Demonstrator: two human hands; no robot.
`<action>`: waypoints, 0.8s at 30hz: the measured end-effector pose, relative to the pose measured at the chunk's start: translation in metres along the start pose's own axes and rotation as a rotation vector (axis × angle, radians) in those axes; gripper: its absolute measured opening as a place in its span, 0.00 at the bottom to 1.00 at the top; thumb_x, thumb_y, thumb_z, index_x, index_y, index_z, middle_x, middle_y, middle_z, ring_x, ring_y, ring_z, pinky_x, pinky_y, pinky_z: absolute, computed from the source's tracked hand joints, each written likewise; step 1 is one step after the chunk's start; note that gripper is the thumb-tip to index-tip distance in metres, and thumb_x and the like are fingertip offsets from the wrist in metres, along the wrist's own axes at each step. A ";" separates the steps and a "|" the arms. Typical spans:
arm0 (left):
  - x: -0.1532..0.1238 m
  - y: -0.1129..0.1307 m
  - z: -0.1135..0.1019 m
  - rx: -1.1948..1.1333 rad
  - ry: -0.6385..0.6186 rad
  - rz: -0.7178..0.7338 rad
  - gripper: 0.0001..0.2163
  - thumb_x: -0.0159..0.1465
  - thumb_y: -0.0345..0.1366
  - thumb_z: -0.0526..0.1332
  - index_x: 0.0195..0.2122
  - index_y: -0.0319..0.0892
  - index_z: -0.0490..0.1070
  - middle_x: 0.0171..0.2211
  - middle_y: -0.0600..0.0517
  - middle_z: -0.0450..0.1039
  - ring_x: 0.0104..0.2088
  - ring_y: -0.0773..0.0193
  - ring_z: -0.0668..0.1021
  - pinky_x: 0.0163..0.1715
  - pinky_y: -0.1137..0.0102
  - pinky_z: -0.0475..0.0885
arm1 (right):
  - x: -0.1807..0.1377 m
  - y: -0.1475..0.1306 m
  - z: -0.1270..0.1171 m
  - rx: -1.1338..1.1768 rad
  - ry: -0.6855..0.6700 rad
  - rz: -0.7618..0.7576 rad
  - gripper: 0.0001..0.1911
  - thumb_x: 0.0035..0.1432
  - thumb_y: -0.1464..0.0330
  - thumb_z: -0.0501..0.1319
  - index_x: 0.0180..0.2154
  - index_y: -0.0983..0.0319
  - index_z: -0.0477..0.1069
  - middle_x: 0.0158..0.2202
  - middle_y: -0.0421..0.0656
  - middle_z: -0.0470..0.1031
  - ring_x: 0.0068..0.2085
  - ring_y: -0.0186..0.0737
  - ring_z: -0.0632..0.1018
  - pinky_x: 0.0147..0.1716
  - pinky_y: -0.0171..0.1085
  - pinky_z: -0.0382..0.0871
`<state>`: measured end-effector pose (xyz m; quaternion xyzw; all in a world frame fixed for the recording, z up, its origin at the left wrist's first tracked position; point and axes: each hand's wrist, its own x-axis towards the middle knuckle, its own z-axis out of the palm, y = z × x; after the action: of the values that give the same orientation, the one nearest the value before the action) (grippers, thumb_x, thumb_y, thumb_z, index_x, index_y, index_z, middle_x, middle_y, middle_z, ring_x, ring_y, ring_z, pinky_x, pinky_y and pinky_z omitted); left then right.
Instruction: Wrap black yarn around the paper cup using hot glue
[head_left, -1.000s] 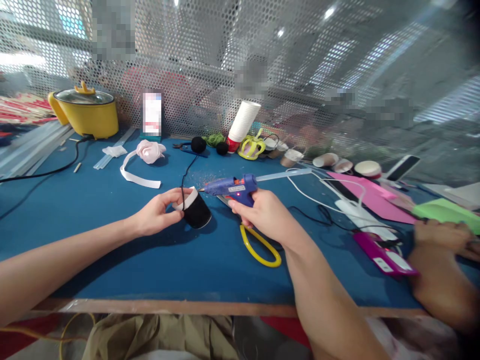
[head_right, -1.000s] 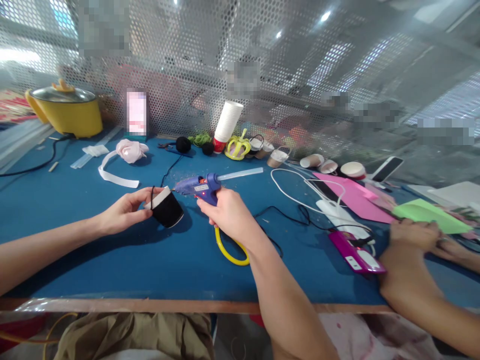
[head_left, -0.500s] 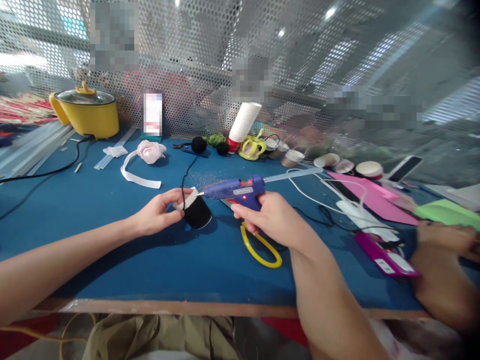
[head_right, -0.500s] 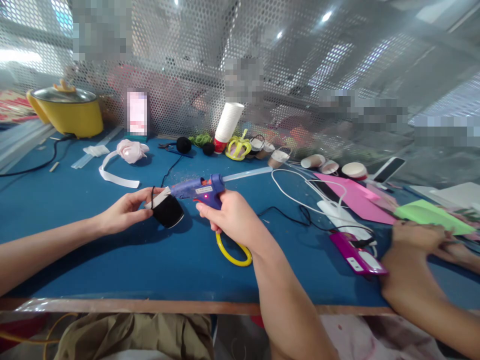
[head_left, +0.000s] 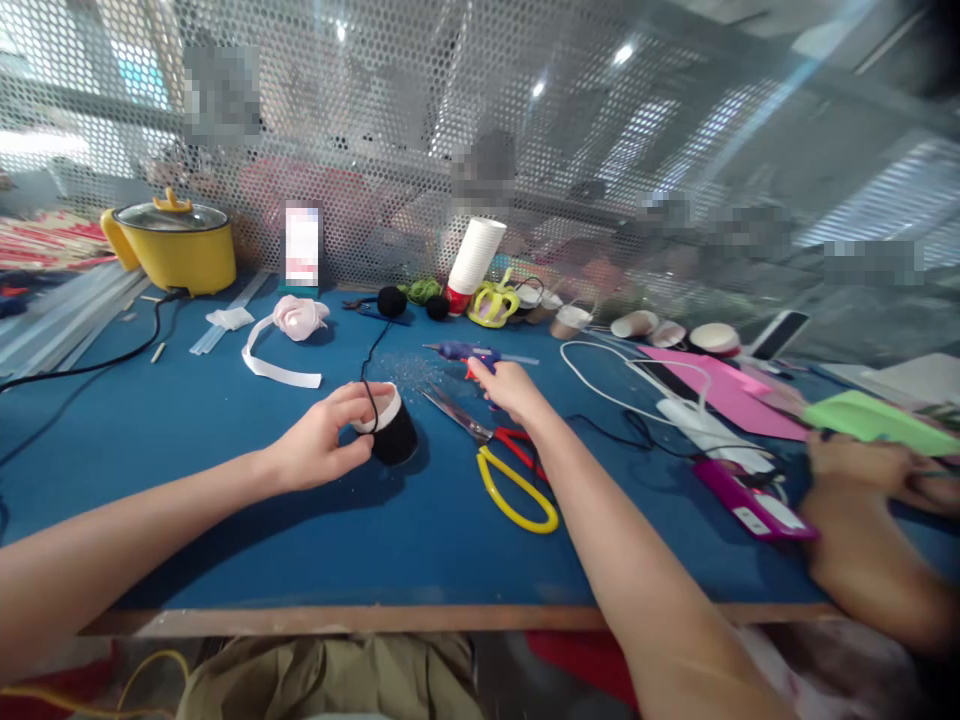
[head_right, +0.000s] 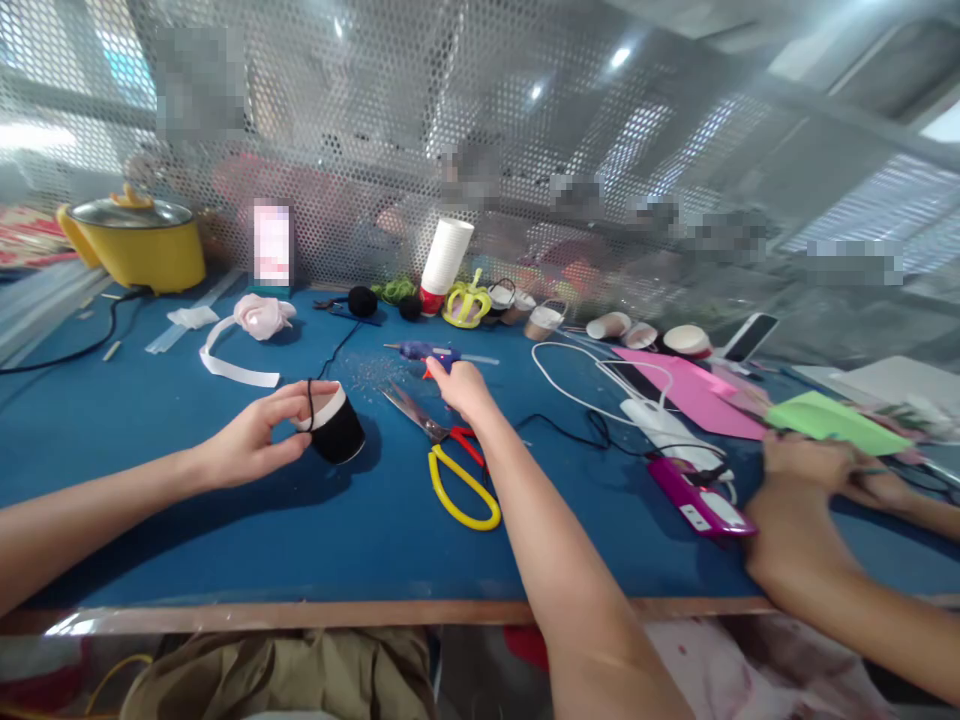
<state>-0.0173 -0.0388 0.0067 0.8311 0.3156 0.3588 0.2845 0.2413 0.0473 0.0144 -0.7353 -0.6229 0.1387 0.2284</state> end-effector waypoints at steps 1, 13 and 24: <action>0.000 0.001 0.000 0.047 -0.008 0.029 0.04 0.54 0.26 0.52 0.25 0.41 0.58 0.52 0.40 0.63 0.52 0.55 0.68 0.49 0.60 0.63 | 0.003 0.000 0.005 -0.017 -0.007 0.006 0.19 0.56 0.60 0.52 0.18 0.62 0.63 0.16 0.46 0.68 0.20 0.40 0.72 0.22 0.37 0.63; -0.002 0.003 0.002 0.340 -0.045 0.197 0.04 0.52 0.26 0.53 0.26 0.41 0.61 0.47 0.43 0.66 0.52 0.56 0.65 0.57 0.56 0.53 | -0.069 -0.077 -0.002 0.206 -0.137 -0.676 0.16 0.57 0.60 0.53 0.26 0.62 0.71 0.44 0.48 0.69 0.46 0.41 0.70 0.47 0.41 0.61; 0.002 -0.007 -0.004 -0.054 -0.030 -0.045 0.05 0.56 0.30 0.53 0.34 0.37 0.65 0.47 0.42 0.66 0.46 0.57 0.70 0.48 0.61 0.64 | -0.079 -0.072 0.013 0.701 -0.195 -0.544 0.06 0.52 0.66 0.58 0.26 0.62 0.67 0.46 0.48 0.68 0.48 0.39 0.70 0.46 0.40 0.63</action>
<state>-0.0213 -0.0320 0.0054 0.8210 0.3202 0.3482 0.3196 0.1584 -0.0192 0.0336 -0.4064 -0.7276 0.3449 0.4319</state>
